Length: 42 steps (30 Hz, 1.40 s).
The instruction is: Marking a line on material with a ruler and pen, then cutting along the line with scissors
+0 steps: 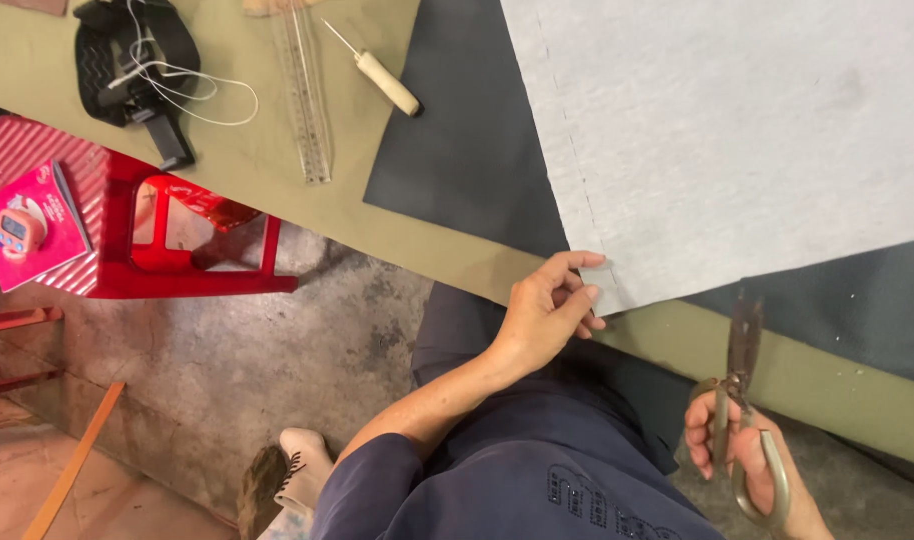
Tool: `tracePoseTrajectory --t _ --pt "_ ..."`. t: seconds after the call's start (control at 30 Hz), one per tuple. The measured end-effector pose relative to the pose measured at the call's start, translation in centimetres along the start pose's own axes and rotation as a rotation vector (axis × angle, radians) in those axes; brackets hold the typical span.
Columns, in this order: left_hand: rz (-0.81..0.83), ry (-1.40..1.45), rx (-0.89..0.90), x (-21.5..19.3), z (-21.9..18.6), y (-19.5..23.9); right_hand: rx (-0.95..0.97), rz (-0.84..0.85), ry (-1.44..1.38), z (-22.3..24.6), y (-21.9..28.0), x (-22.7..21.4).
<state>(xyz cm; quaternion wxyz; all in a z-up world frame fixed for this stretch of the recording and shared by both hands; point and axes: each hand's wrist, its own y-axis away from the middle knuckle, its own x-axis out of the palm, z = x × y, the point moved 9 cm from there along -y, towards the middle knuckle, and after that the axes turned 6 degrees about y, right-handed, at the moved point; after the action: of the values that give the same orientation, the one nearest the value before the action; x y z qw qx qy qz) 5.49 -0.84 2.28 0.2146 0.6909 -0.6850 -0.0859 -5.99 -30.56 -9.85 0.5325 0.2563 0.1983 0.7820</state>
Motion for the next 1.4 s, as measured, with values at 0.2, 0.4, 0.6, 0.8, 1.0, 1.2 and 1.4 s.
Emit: tracePoseTrajectory --t 0.2,0.4,0.6,0.8,1.0,1.2,1.4 --pt "-0.024 -0.064 -0.073 0.4 0.3 0.1 0.204 0.185 0.037 -5.3 1.1 1.9" --pt "0.011 -0.069 -0.088 1.2 0.4 0.3 0.182 0.289 0.196 2.7 2.1 6.9" --pt "-0.031 -0.01 -0.071 1.1 1.0 0.4 0.239 0.236 0.194 2.4 1.3 7.6" --pt "-0.056 -0.036 -0.062 1.0 1.4 0.6 0.157 0.218 0.212 3.9 -0.6 9.3" --pt "-0.035 -0.034 -0.05 1.1 1.1 0.6 0.153 0.139 0.313 4.9 -1.3 9.9" --pt "-0.042 -0.023 -0.071 1.0 1.6 0.6 0.2 0.09 0.338 6.0 -1.0 10.2" --pt "-0.048 -0.013 -0.072 1.0 1.7 0.5 0.172 0.051 0.355 5.0 -1.2 9.8"
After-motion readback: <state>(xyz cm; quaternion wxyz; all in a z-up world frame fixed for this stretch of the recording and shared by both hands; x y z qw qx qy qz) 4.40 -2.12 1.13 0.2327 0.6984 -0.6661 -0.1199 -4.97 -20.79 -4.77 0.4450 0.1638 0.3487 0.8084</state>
